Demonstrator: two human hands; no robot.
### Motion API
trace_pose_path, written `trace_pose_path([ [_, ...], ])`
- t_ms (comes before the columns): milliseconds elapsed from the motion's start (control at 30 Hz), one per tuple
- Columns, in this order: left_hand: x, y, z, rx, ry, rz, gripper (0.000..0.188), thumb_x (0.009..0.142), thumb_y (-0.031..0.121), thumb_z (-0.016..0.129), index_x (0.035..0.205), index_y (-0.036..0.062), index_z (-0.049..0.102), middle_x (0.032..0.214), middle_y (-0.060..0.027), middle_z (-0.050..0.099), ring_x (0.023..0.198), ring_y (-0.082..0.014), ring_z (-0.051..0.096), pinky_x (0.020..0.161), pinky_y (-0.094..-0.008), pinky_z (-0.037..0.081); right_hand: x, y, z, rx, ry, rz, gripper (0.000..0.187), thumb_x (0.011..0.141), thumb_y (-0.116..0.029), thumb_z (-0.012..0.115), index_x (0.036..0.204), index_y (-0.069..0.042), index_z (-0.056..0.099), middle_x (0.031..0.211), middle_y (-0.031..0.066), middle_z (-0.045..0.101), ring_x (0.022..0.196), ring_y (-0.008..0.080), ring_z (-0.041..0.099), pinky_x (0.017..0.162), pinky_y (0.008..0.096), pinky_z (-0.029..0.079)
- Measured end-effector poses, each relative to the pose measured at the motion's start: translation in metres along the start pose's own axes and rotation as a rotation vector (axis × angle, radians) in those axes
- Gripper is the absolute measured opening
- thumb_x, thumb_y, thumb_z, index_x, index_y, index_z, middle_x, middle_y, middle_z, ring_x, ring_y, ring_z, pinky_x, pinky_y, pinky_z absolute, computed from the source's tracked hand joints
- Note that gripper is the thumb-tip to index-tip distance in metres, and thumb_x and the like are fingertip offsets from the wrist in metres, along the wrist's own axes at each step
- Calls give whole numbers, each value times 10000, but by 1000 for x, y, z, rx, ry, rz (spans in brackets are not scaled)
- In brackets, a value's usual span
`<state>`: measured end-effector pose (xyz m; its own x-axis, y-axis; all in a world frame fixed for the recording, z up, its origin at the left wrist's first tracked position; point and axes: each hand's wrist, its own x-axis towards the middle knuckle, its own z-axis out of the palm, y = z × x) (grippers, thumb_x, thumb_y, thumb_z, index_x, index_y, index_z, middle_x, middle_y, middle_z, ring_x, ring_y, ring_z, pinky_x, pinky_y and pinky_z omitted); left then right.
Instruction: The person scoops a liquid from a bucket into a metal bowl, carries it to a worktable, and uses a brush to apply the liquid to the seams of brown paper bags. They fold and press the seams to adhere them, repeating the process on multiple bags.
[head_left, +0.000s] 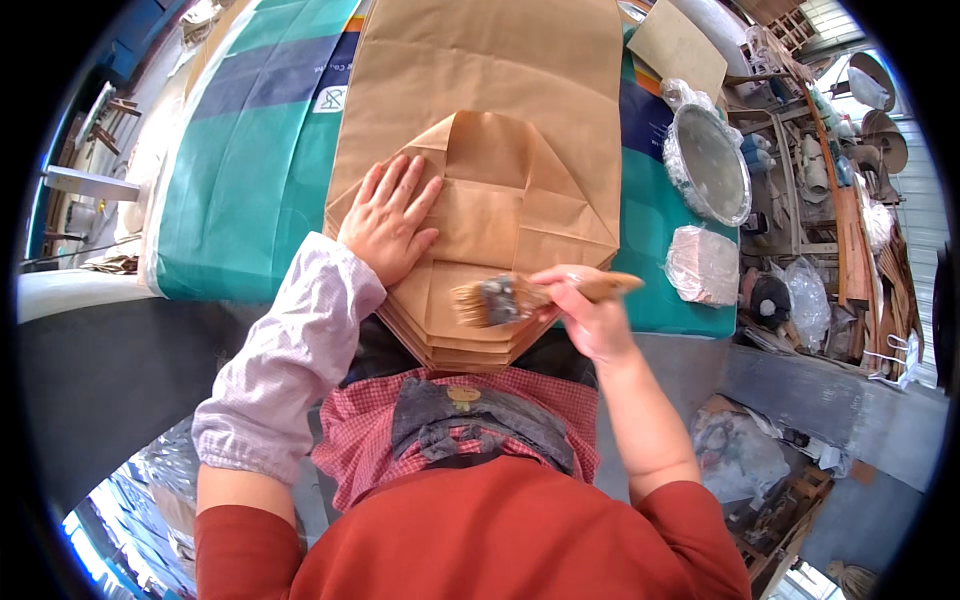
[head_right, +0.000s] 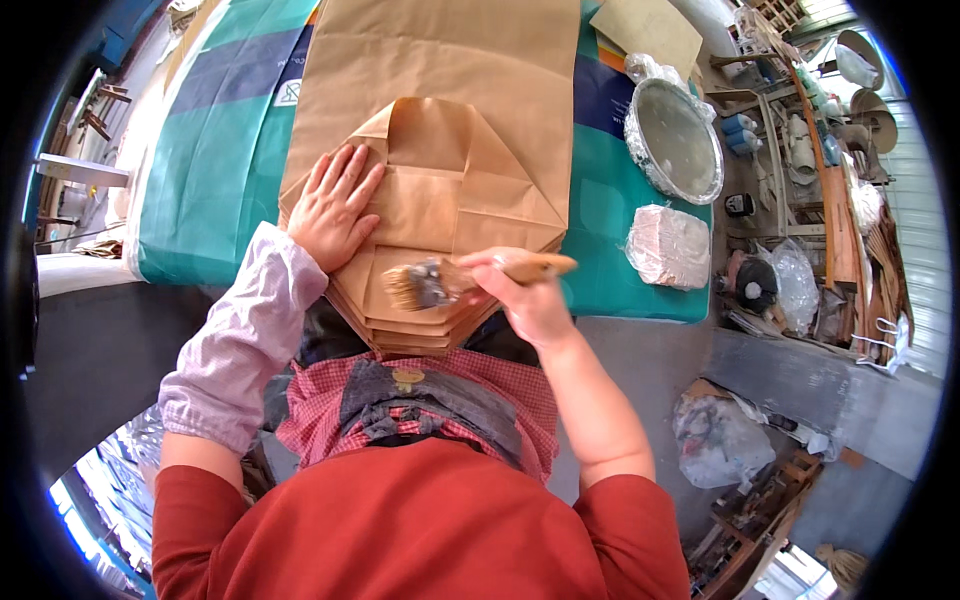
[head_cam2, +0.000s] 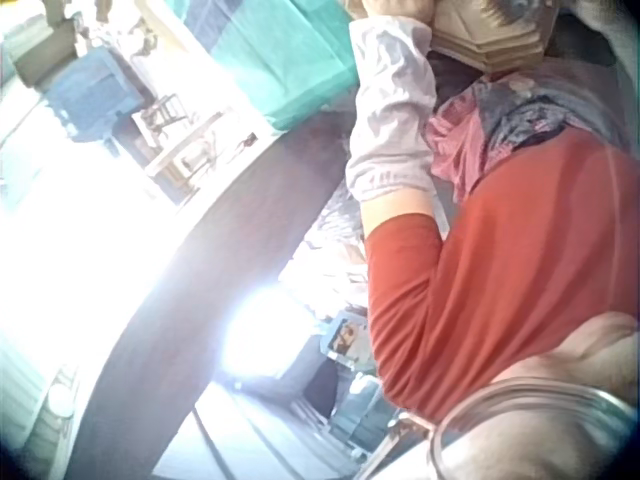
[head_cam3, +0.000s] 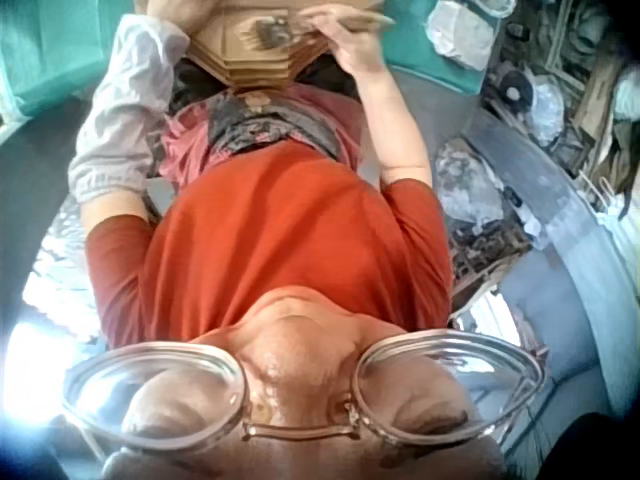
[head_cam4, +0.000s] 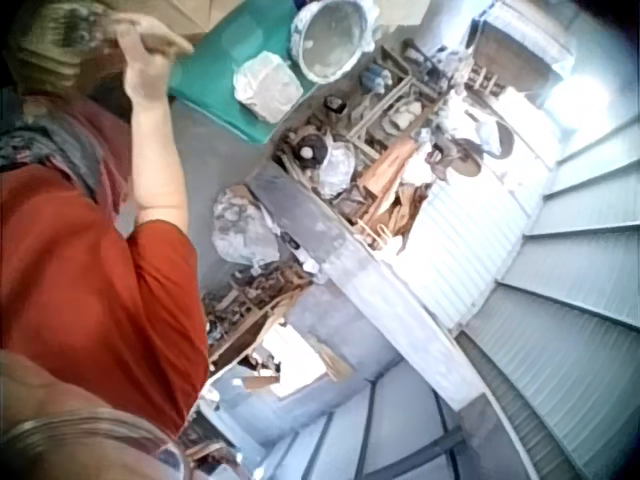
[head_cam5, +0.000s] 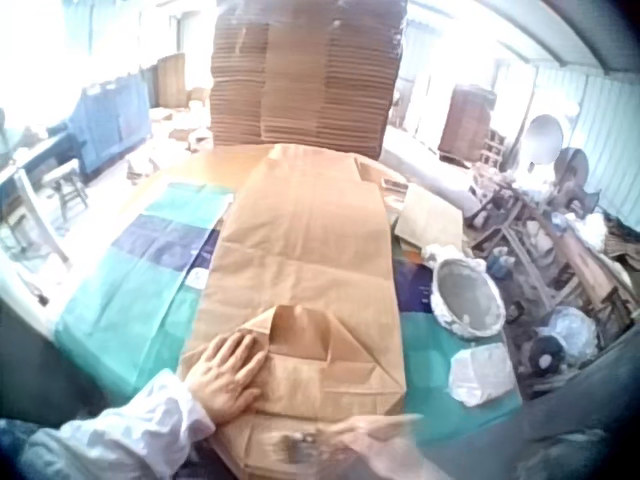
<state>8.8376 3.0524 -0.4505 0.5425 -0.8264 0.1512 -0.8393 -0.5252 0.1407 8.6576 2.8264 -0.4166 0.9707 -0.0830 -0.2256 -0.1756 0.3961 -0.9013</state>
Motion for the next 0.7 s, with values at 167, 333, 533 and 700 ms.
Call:
trace_pose_path([
  [167, -5, -1, 3, 20, 15, -17, 637, 820, 314, 566, 1374, 49, 398, 1446, -192, 328, 1363, -342, 261, 1129, -461, 169, -13, -52, 10, -1346, -318, -664, 187, 756, -82, 691, 911, 15, 649, 899, 127, 650, 765, 256, 631, 622, 317, 528],
  [333, -3, 2, 4, 55, 39, -6, 631, 836, 321, 556, 1385, 62, 384, 1448, -180, 332, 1357, -330, 277, 1126, -454, 181, -31, -11, 21, -1341, -380, -658, 206, 701, -68, 696, 886, -13, 625, 879, 103, 626, 748, 244, 624, 624, 321, 532],
  [533, -5, -1, 8, 65, 57, -21, 602, 858, 327, 536, 1381, 67, 390, 1444, -165, 348, 1357, -306, 288, 1129, -457, 177, -35, 5, 27, -1092, -439, -735, 177, 719, -34, 691, 871, 14, 617, 866, 122, 646, 730, 262, 639, 610, 315, 527],
  [700, 1, -22, 8, -240, 33, 22, 449, 887, 220, 511, 1290, 21, 495, 1365, -184, 450, 1332, -306, 340, 1133, -434, 196, -2, -44, 60, -668, -388, -618, 198, 730, -27, 720, 915, 15, 663, 898, 165, 663, 724, 276, 650, 662, 328, 530],
])
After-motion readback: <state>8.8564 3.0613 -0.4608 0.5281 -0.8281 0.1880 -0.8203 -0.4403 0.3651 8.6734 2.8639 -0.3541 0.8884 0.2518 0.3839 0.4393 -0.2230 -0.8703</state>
